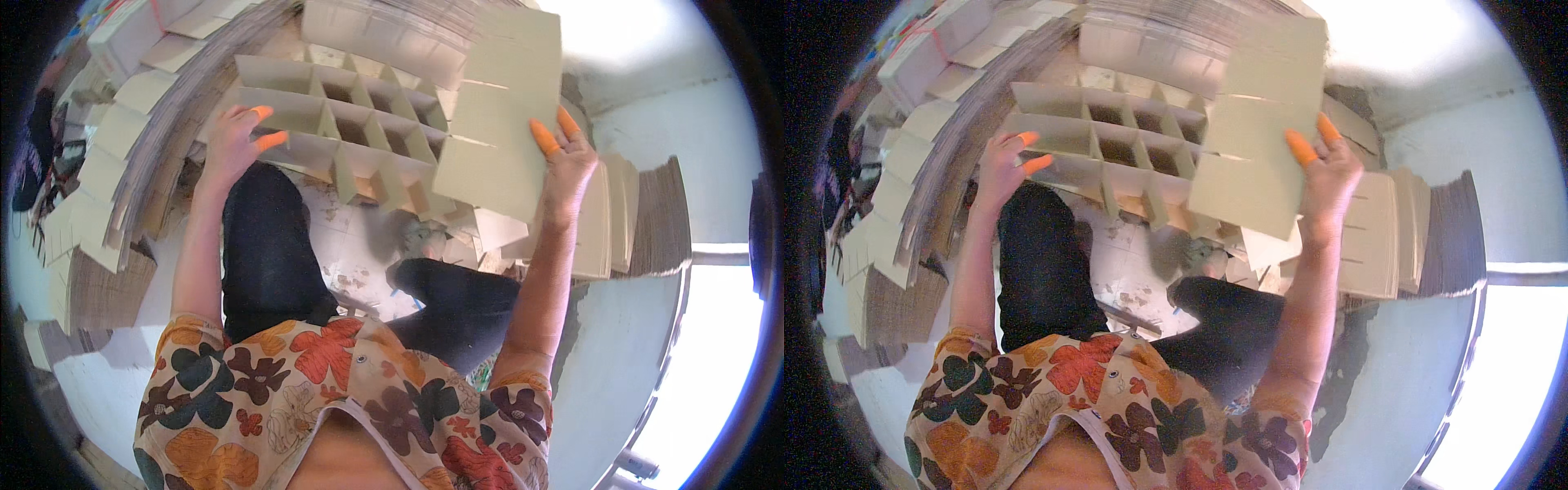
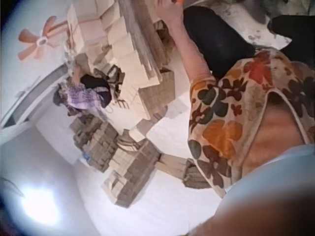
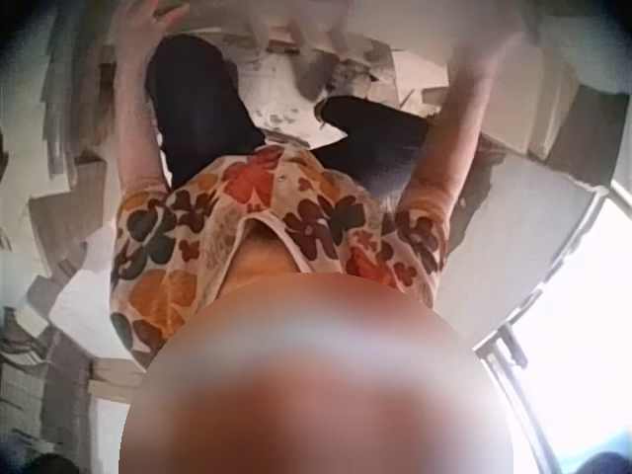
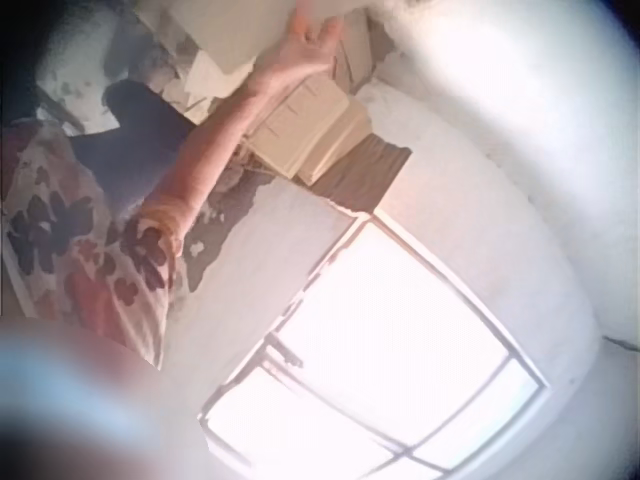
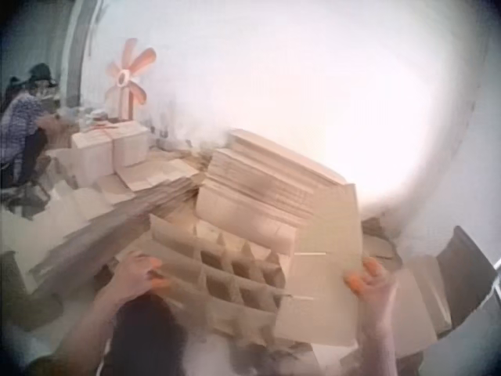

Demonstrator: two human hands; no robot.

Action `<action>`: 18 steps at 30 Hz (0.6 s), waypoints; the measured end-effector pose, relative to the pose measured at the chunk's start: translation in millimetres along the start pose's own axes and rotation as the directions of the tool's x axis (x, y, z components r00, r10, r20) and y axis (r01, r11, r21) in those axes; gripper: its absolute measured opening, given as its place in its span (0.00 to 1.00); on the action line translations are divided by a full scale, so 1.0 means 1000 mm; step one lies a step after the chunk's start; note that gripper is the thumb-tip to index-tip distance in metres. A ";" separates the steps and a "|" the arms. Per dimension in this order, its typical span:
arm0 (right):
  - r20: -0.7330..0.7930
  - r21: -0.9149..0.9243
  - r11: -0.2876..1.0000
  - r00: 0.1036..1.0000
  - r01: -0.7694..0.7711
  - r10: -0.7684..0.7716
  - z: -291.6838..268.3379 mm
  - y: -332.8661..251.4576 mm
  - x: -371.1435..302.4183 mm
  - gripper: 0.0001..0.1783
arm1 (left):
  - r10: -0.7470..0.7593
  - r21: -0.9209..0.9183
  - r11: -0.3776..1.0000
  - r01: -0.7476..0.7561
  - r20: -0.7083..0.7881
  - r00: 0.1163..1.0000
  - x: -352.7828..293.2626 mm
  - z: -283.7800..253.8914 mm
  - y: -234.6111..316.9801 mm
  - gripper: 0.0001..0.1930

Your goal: The person repeatedly picks up flat cardboard sheets, folds them along pre-scored lines into box-like dividers, and stacks them on a nearby pile. The process is continuous and repetitive, with no tools used.

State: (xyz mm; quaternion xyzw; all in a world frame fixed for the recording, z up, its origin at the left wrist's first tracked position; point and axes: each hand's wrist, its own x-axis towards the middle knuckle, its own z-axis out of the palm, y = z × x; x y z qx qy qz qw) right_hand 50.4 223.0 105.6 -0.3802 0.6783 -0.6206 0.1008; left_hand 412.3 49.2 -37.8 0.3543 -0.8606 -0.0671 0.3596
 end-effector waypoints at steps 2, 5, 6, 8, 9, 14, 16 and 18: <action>0.155 -0.187 0.976 0.985 0.108 -0.080 0.037 -0.008 -0.007 0.26 | -0.048 -0.017 0.999 0.048 0.044 0.998 -0.001 -0.005 -0.004 0.19; 0.316 -0.079 0.974 0.932 0.212 -0.177 0.106 -0.011 -0.023 0.26 | -0.061 -0.116 0.990 0.073 0.104 0.993 -0.007 0.003 -0.019 0.15; 0.364 -0.125 0.927 0.885 0.354 -0.289 0.128 -0.001 -0.022 0.24 | -0.052 -0.166 0.983 0.072 0.123 0.991 -0.010 0.007 -0.022 0.14; 0.469 -0.203 0.853 0.813 0.481 -0.347 0.160 0.004 -0.022 0.23 | -0.061 -0.197 0.977 0.086 0.129 0.990 -0.009 0.014 -0.023 0.11; 0.530 -0.228 0.852 0.794 0.472 -0.298 0.176 0.001 -0.026 0.25 | -0.086 -0.190 0.975 0.117 0.163 0.983 -0.013 0.015 -0.029 0.11; 0.535 -0.254 0.754 0.738 0.605 -0.412 0.221 -0.003 -0.033 0.22 | -0.147 -0.202 0.962 0.185 0.187 0.971 -0.008 0.012 -0.021 0.08; 0.586 -0.314 0.737 0.733 0.598 -0.345 0.232 0.002 -0.030 0.20 | -0.095 -0.202 0.972 0.117 0.116 0.989 -0.009 0.018 -0.025 0.06; 0.578 -0.261 0.743 0.716 0.616 -0.390 0.241 0.008 -0.030 0.18 | -0.070 -0.190 0.977 0.091 0.117 0.991 -0.009 0.021 -0.030 0.05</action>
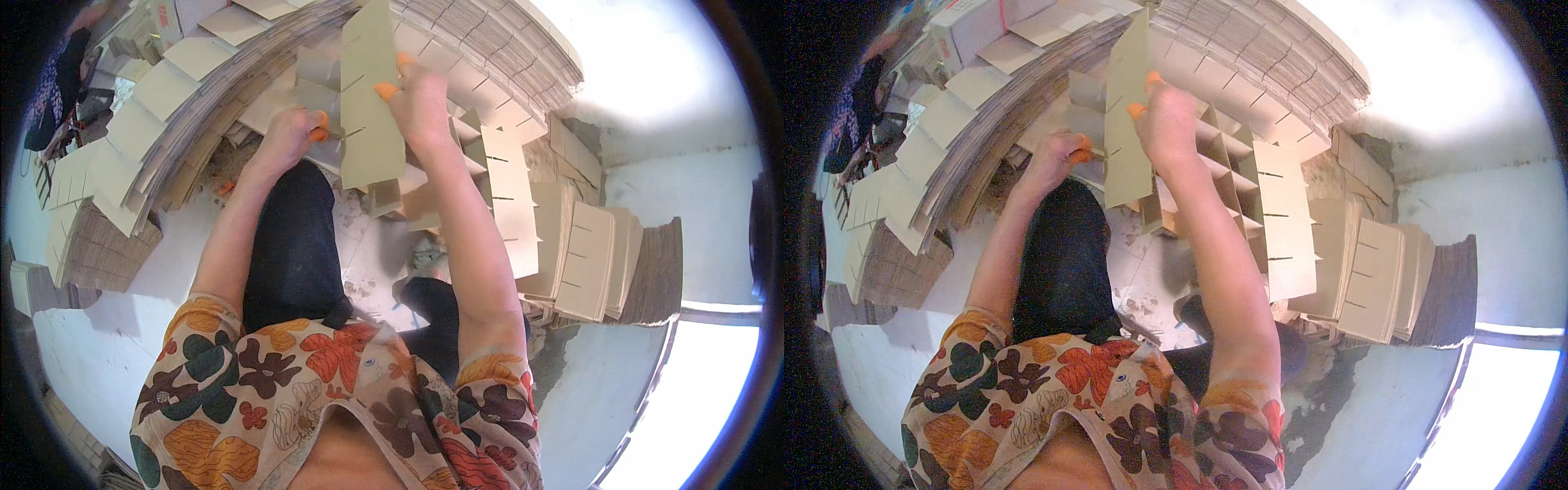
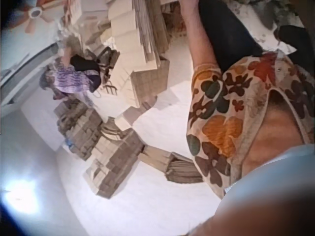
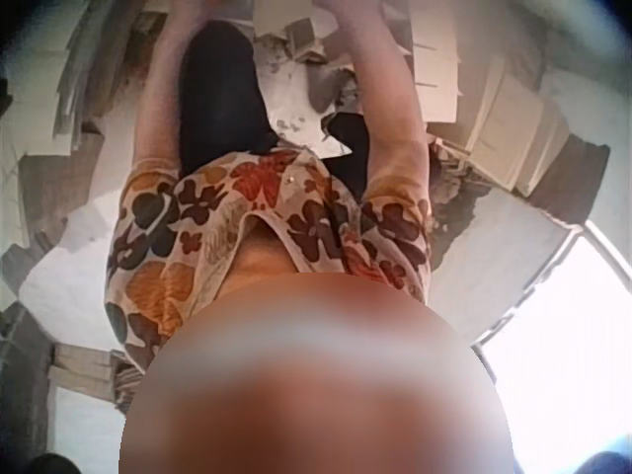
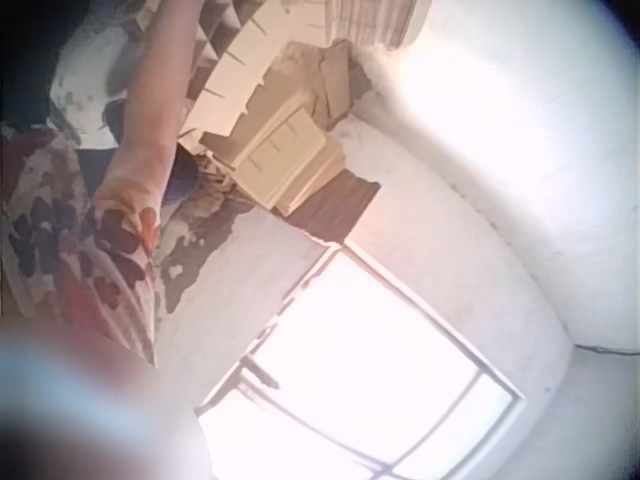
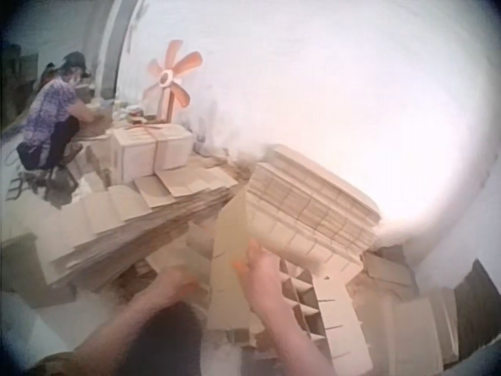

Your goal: The person repeatedly picks up flat cardboard sheets, folds them along pre-scored lines into box-like dividers, and stacks them on a nearby pile. The process is continuous and repetitive, with no tools used.

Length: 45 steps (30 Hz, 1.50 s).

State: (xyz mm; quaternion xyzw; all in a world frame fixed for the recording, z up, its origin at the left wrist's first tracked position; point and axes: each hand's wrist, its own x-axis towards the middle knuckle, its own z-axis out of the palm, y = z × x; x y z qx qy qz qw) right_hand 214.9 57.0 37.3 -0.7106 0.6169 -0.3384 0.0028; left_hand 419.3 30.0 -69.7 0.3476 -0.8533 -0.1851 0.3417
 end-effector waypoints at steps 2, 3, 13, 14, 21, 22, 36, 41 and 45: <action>0.021 -0.001 1.000 1.000 0.020 -0.020 0.008 0.002 0.003 0.17 | 0.013 0.007 1.000 -0.013 -0.008 1.000 -0.001 0.001 -0.003 0.05; 0.054 -0.021 1.000 0.998 0.020 -0.019 0.011 0.001 0.004 0.17 | 0.016 0.006 1.000 -0.015 -0.019 1.000 0.000 0.001 -0.001 0.05; 0.245 0.029 1.000 0.969 -0.001 -0.006 0.043 -0.007 0.010 0.12 | 0.004 0.017 1.000 -0.004 -0.006 1.000 0.002 0.006 -0.007 0.05; 0.238 0.025 1.000 0.971 0.005 -0.011 0.047 -0.005 0.008 0.12 | -0.005 0.013 1.000 0.005 -0.010 1.000 0.002 0.008 -0.008 0.05; 0.224 0.010 0.994 0.968 0.111 -0.111 0.054 -0.006 0.009 0.11 | -0.013 0.034 0.999 0.014 -0.032 0.999 0.003 0.008 -0.008 0.07; 0.226 0.009 0.993 0.967 0.121 -0.120 0.055 -0.005 0.010 0.11 | -0.008 0.043 0.999 0.010 -0.037 0.999 0.003 0.008 -0.006 0.07; 0.404 -0.334 0.912 0.911 0.237 -0.089 0.060 -0.032 -0.066 0.10 | 0.003 -0.084 0.996 -0.002 0.002 1.000 0.005 0.010 -0.007 0.08; 0.415 -0.182 0.983 0.907 0.016 0.062 0.024 -0.021 -0.050 0.10 | -0.012 0.101 0.995 0.005 0.072 0.997 0.012 -0.001 0.012 0.17; -0.085 -0.393 0.914 0.994 -0.102 0.075 -0.034 0.051 -0.079 0.19 | 0.132 0.153 0.976 -0.157 0.163 0.978 0.021 -0.009 0.045 0.36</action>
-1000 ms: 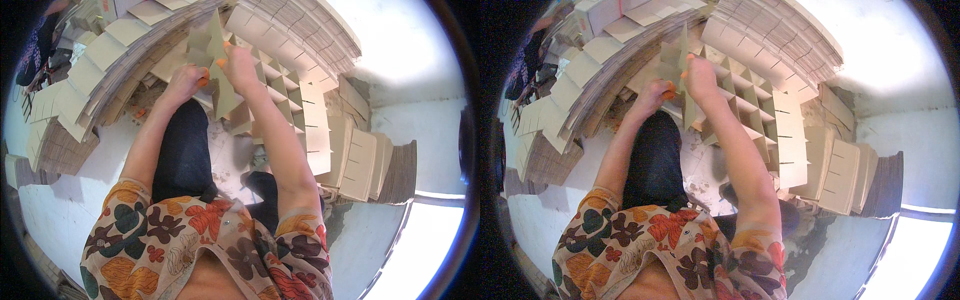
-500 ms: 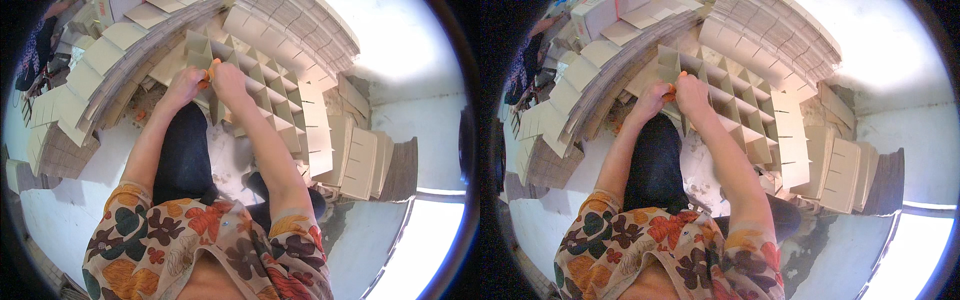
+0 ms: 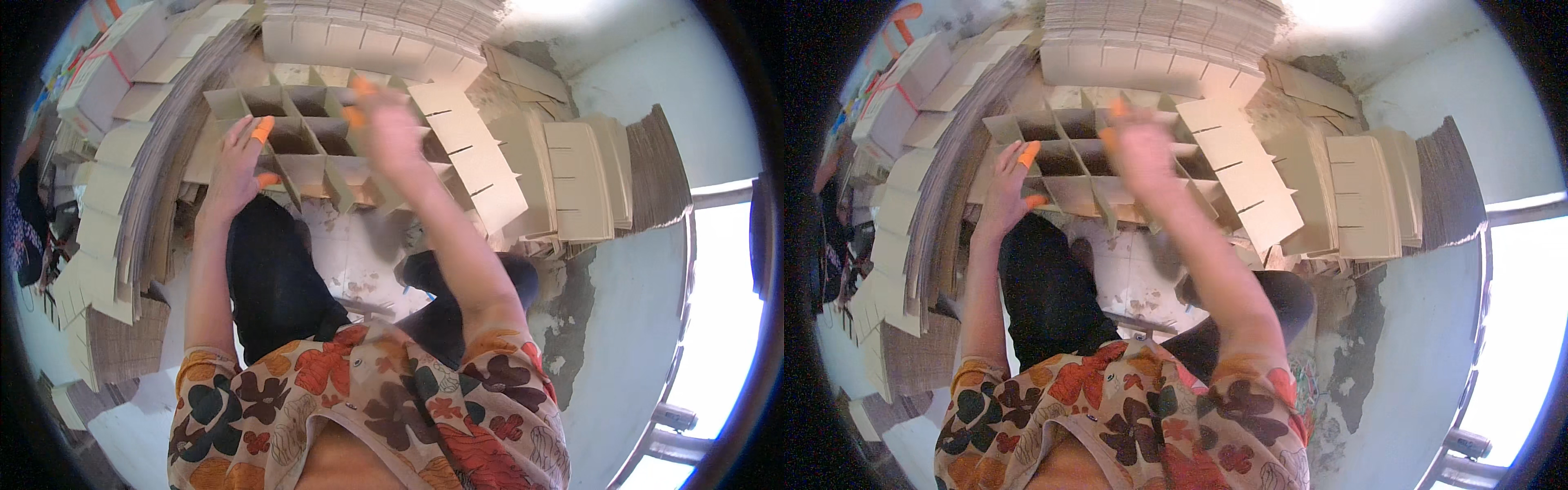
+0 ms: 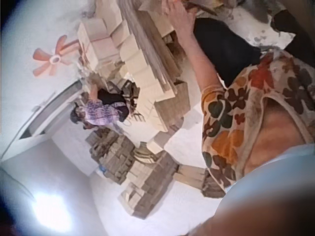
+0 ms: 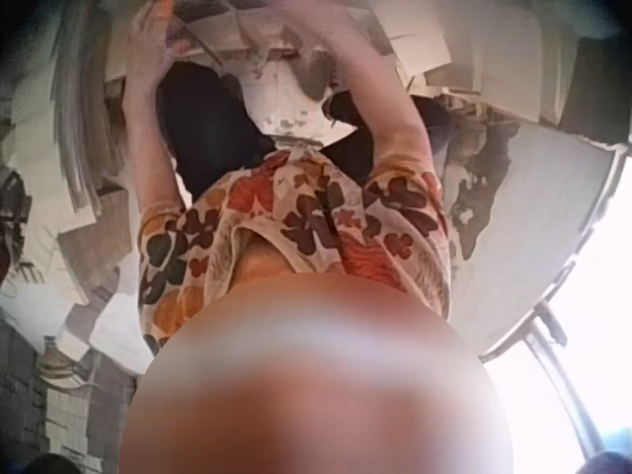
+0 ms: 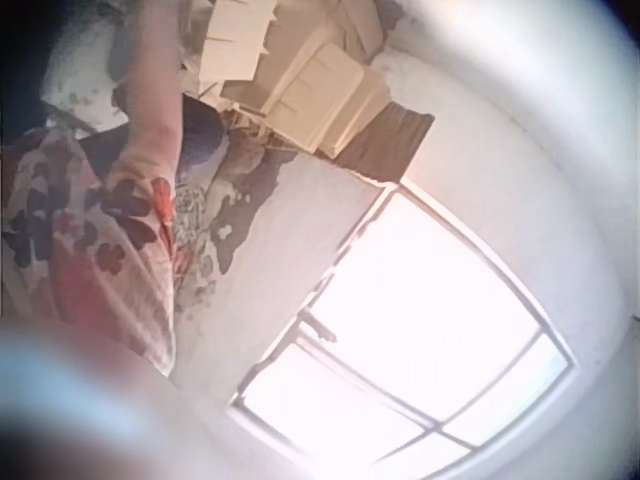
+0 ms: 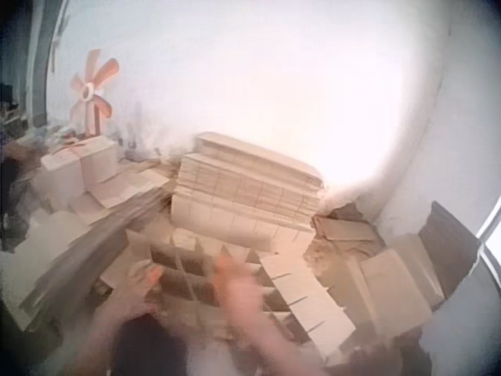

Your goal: The person repeatedly picks up flat cardboard sheets, folds them along pre-scored lines into box-like dividers, and stacks them on a nearby pile. The process is continuous and repetitive, with no tools used.

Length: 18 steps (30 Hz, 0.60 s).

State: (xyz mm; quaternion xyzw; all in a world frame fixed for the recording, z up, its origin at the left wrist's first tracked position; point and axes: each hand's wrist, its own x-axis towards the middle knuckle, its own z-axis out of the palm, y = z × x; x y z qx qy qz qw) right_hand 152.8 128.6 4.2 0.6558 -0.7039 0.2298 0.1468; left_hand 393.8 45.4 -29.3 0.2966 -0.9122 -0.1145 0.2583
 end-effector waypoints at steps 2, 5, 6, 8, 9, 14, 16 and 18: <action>0.002 -0.095 0.980 0.984 -0.175 0.176 -0.020 0.069 -0.019 0.26 | 0.043 0.039 0.998 -0.049 0.126 0.991 0.015 -0.001 0.015 0.45; 0.074 -0.309 0.855 0.886 -0.417 0.458 -0.058 0.148 -0.064 0.43 | 0.103 0.044 0.993 -0.110 0.151 0.983 0.048 0.017 0.007 0.52; 0.225 -0.279 0.802 0.776 -0.528 0.589 -0.081 0.153 -0.065 0.47 | 0.137 0.069 0.986 -0.151 0.173 0.975 0.059 0.019 0.003 0.51; 0.355 -0.177 0.766 0.686 -0.618 0.635 -0.104 0.180 -0.084 0.48 | 0.144 0.068 0.984 -0.163 0.224 0.964 0.085 0.030 -0.005 0.51; 0.420 -0.126 0.739 0.639 -0.662 0.644 -0.112 0.192 -0.092 0.49 | 0.147 0.070 0.983 -0.169 0.250 0.957 0.098 0.036 -0.012 0.51; 0.413 0.082 0.800 0.751 -0.594 0.515 -0.106 0.236 -0.128 0.45 | 0.183 0.054 0.977 -0.207 0.295 0.938 0.148 0.064 -0.035 0.52; 0.355 0.210 0.774 0.784 -0.598 0.510 -0.103 0.252 -0.140 0.40 | 0.159 -0.017 0.986 -0.163 0.338 0.928 0.164 0.065 -0.024 0.53; 0.334 0.305 0.657 0.724 -0.689 0.604 -0.102 0.266 -0.148 0.34 | 0.165 -0.058 0.986 -0.155 0.375 0.912 0.178 0.073 -0.027 0.54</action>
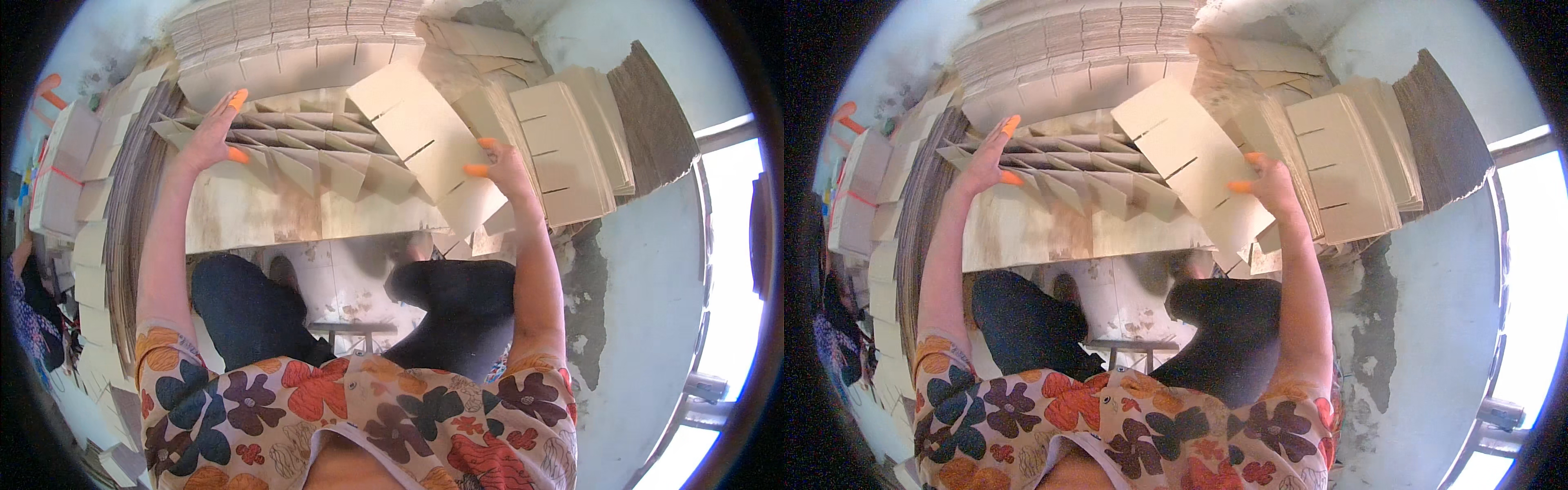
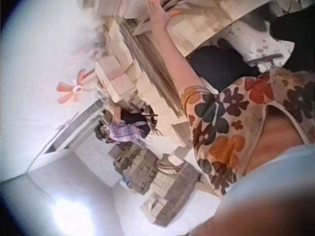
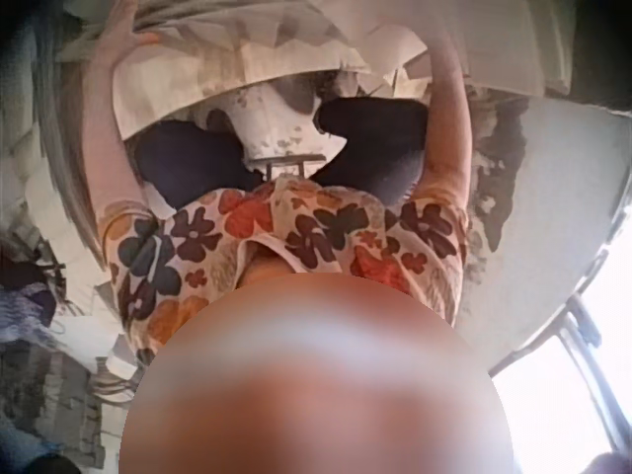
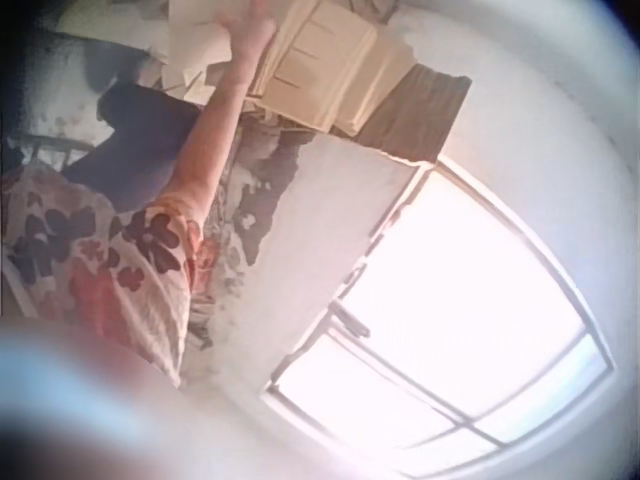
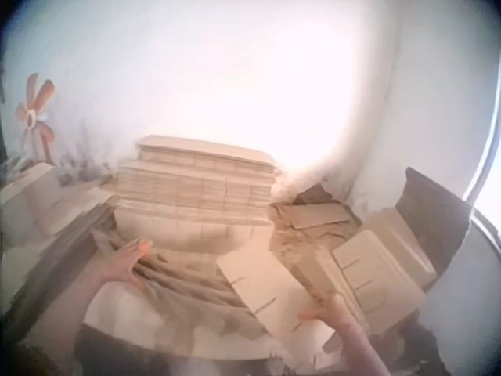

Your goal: The person repeatedly picks up flat cardboard sheets, folds them along pre-scored lines into box-like dividers, and stacks them on a nearby pile. The process is continuous and repetitive, with no tools used.

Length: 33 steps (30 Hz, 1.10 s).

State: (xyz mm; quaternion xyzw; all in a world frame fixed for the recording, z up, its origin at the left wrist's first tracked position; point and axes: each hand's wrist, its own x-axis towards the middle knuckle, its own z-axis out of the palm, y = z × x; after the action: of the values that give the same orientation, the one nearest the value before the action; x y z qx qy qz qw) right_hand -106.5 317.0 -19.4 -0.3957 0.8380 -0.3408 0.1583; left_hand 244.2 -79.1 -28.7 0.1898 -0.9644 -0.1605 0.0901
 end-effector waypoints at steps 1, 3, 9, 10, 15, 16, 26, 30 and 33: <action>-0.023 0.074 0.996 0.998 -0.048 0.050 -0.002 0.004 0.001 0.31 | 0.002 -0.020 1.000 -0.001 0.020 1.000 0.006 0.000 -0.004 0.55; -0.083 0.150 0.967 0.972 -0.204 0.218 -0.018 -0.010 -0.005 0.27 | -0.060 0.005 0.998 0.060 -0.004 0.998 0.007 0.004 -0.011 0.53; -0.856 0.085 0.994 0.506 -0.070 0.109 -0.072 0.015 -0.025 0.17 | -0.098 0.139 0.987 0.079 0.139 0.985 0.028 -0.007 0.011 0.31; -0.941 -0.005 0.998 0.338 -0.058 0.015 -0.075 0.017 -0.026 0.14 | -0.096 0.129 0.989 0.074 0.176 0.980 0.028 -0.013 0.022 0.25; -0.985 -0.095 0.989 0.157 -0.109 -0.077 -0.067 0.016 -0.034 0.12 | 0.029 0.016 0.999 -0.031 0.104 0.994 -0.002 -0.009 -0.017 0.11; -0.950 0.269 0.932 0.227 0.244 0.215 -0.066 0.010 -0.038 0.12 | 0.057 -0.003 0.998 -0.057 0.093 0.994 -0.007 -0.012 -0.006 0.10; -0.471 0.858 0.445 0.740 0.257 0.480 -0.042 0.048 -0.051 0.26 | 0.237 0.587 0.799 0.135 -0.512 0.825 -0.149 -0.093 0.060 0.11; -0.347 0.900 0.393 0.855 0.189 0.385 -0.015 0.039 -0.034 0.22 | 0.105 0.734 0.563 0.380 -0.520 0.848 -0.189 -0.097 -0.016 0.13; -0.333 0.870 0.464 0.893 0.167 0.303 -0.001 0.023 -0.023 0.17 | -0.156 0.735 0.460 0.498 -0.486 0.860 -0.229 -0.086 -0.076 0.12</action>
State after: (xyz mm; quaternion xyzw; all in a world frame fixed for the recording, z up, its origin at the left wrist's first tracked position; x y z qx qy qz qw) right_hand -104.7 345.3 -34.7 -0.1324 0.5677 -0.7970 0.1578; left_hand 498.5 -79.1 -0.9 0.4193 -0.8301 0.3461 0.1242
